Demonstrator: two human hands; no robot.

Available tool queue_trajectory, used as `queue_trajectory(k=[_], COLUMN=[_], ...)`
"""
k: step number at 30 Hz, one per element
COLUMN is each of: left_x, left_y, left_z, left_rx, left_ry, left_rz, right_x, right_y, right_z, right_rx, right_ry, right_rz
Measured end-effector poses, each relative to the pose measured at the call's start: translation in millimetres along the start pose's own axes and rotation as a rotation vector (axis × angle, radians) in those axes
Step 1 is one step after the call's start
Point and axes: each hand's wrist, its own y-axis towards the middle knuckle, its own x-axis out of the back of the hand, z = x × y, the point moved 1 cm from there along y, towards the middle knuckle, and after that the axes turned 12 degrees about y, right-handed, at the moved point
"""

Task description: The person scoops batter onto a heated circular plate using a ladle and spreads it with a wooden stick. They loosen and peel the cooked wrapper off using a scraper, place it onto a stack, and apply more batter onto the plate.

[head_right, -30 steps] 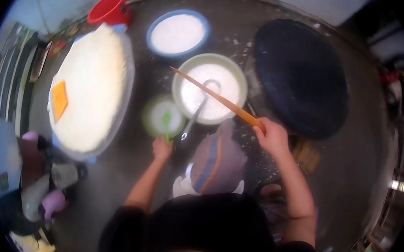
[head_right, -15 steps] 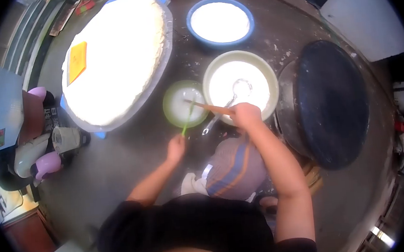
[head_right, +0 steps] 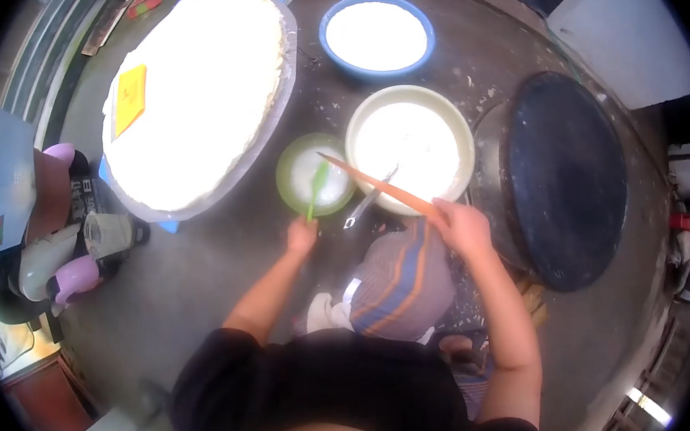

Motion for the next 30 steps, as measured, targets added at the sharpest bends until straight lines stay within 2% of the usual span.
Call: queue_trajectory(k=[1,3,4,6,7,9,10,12,13,16,17,18,20,21,23,24,26,27,30], left_x=[5.0,21.9,27.6,33.7,41.1,49.6,54.4,63.3,70.0,-7.9,-3.4,11.3,46.5,50.1,61.8,63.0,64.1,56.1,75.4], left_y=[-5.1,-19.4,-20.1,-14.5,-10.7,-5.7,-3.6,-3.6,-7.1,38.6,34.4,23.3,1.4,-10.1,-28.9,-31.9,-34.0,-15.8,0.3], left_z=[-8.1,-33.5,-46.9,-75.8,-95.8,-127.8,-141.4,-168.3,-186.5,-176.4,-185.7,-194.8,-202.4,-193.9,-172.9,-169.5,-163.6,-156.3,-167.7], left_rx=[-0.009,-0.292,-0.302,-0.266,-0.297,0.060,0.046,0.228,0.336,0.410,0.476,0.468,-0.130,-0.138,-0.762,-0.761,-0.537,-0.604,-0.568], left_ry=[0.002,0.238,0.238,-0.644,-0.629,-0.974,-0.959,-1.211,-1.189,-1.171,-1.071,-1.059,-0.304,-0.291,-0.153,-0.138,0.510,0.655,0.596], left_rz=[0.001,-0.457,-0.457,0.413,0.424,1.044,1.059,1.257,1.222,1.203,1.099,1.108,0.768,0.769,0.132,0.141,0.248,0.255,0.126], right_x=[2.6,8.7,11.1,15.0,16.9,14.2,15.3,18.2,16.0,19.1,23.8,28.9,26.2,18.9,7.4,3.0,-6.1,-8.5,-11.6], right_y=[-8.6,-27.4,-37.8,-64.2,-84.0,-117.4,-131.9,-159.9,-173.2,-202.4,-210.8,-218.3,-232.6,-240.4,-242.1,-241.0,-240.9,-238.6,-239.6], right_z=[-6.4,-18.3,-25.1,-40.6,-55.7,-83.0,-86.3,-91.5,-97.7,-91.9,-88.4,-83.9,-88.4,-95.9,-104.7,-106.8,-108.7,-109.3,-111.7], right_rx=[-0.005,-0.081,-0.087,-0.090,-0.109,-0.412,-0.424,-0.450,-0.434,-0.457,-0.459,-0.485,-0.516,-0.516,-0.522,-0.500,-0.475,-0.476,-0.478], right_ry=[0.002,0.077,0.079,0.088,0.098,0.610,0.616,0.935,1.043,1.184,1.192,1.293,1.408,1.441,1.487,1.483,1.488,1.501,1.537], right_rz=[-0.007,0.001,-0.006,-0.136,-0.164,-0.104,-0.123,-0.213,-0.227,-0.312,-0.331,-0.317,-0.316,-0.349,-0.383,-0.389,-0.394,-0.401,-0.419])
